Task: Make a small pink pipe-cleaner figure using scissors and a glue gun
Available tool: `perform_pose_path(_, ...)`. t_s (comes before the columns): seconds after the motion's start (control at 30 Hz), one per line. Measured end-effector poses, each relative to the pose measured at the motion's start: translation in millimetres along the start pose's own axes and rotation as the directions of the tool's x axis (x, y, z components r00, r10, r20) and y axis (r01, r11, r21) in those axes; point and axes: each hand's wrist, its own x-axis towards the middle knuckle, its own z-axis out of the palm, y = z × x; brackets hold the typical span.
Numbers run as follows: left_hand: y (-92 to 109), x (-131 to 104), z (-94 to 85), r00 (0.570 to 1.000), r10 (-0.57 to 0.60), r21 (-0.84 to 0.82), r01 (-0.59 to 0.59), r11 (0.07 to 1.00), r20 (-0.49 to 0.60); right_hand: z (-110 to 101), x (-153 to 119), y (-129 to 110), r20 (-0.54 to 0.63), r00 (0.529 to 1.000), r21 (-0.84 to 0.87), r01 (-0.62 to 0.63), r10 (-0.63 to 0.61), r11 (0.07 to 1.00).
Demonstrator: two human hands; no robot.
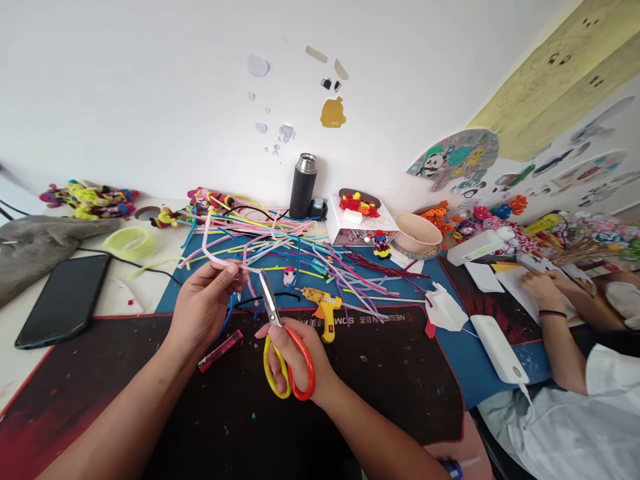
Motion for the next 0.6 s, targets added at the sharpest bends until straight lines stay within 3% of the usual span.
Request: perform_pose_path(0.6,-1.2,-0.7,0.2,1.0,-0.002,0.037,0.002,0.999,-0.006,0.9,-1.9,2.7,-0.012,1.0,-0.017,0.0,0.0,1.0)
